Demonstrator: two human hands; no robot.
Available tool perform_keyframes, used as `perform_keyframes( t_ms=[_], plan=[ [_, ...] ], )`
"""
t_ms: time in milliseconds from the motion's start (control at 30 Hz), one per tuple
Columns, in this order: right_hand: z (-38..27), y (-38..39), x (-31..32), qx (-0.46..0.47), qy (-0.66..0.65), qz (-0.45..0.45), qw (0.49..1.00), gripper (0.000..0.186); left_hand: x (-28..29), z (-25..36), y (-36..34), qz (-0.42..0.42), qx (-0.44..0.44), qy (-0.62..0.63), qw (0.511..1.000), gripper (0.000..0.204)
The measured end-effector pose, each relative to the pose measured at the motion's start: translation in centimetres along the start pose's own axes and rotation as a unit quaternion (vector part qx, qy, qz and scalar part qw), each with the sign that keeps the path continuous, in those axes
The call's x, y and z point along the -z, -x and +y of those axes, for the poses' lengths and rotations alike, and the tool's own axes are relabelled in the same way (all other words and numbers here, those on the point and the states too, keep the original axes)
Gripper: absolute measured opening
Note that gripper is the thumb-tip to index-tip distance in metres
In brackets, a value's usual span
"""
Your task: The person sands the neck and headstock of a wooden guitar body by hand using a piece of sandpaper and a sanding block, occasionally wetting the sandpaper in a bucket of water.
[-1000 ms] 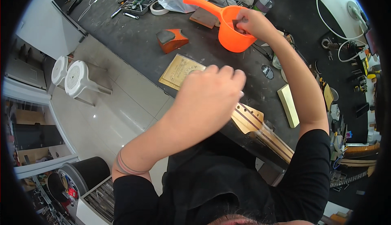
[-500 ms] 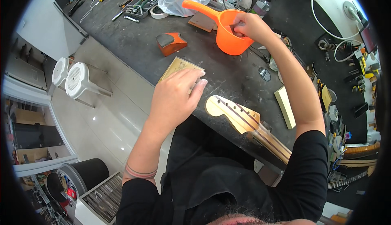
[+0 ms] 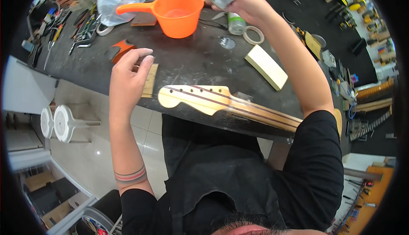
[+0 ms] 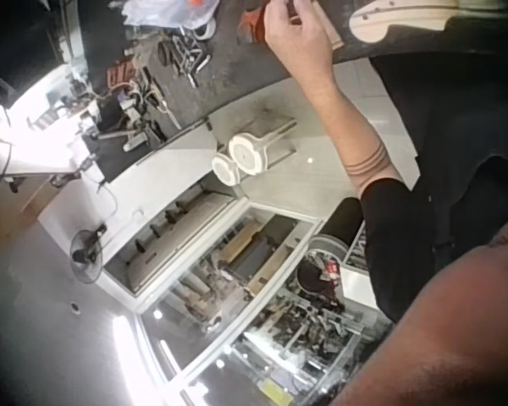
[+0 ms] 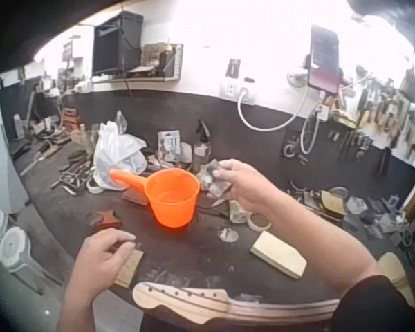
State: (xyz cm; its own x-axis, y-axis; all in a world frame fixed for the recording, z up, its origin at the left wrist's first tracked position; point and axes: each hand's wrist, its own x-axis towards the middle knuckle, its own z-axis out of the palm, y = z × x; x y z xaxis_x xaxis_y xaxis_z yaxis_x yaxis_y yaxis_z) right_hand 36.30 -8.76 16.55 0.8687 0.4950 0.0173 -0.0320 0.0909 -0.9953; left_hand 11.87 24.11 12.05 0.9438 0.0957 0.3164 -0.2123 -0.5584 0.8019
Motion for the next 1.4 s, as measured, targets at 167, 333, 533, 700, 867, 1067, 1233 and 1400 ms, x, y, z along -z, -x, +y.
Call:
perform_keyframes(
  t_ms=[167,333,533,700,867,1067,1233,1400],
  plan=[
    [2.3,17.4,6.5,0.196,0.580,0.110,0.783,0.021,-3.1,1.4,-0.1,-0.030,-0.050,-0.005,0.998,0.020],
    [6.8,26.9,9.0,0.180,0.744,0.019,0.643,0.038,-4.2,0.2,0.1,-0.057,-0.041,0.000,0.998,0.020],
    [6.8,26.5,10.0,0.159,0.742,-0.004,0.651,0.037,-1.8,-1.5,0.1,0.011,0.023,0.066,0.997,0.024],
    [2.2,24.7,10.7,0.003,0.641,0.080,0.763,0.038,-0.7,-1.8,2.0,-0.003,0.021,0.049,0.999,0.026],
    [7.9,25.3,10.7,0.212,0.712,0.053,0.668,0.044,-0.6,-1.8,2.9,-0.003,0.028,0.036,0.999,0.023],
    [3.9,25.2,9.4,-0.018,0.591,0.071,0.804,0.033,-1.7,-0.4,4.1,0.004,0.028,0.014,0.999,0.023],
    [4.2,28.3,3.0,0.231,0.551,0.027,0.801,0.044,-3.3,0.0,5.6,0.061,-0.025,0.075,0.995,0.017],
    [4.0,30.3,-2.9,0.299,0.605,-0.035,0.737,0.043,-5.0,0.9,7.2,0.098,-0.096,0.062,0.989,0.018]
  ],
)
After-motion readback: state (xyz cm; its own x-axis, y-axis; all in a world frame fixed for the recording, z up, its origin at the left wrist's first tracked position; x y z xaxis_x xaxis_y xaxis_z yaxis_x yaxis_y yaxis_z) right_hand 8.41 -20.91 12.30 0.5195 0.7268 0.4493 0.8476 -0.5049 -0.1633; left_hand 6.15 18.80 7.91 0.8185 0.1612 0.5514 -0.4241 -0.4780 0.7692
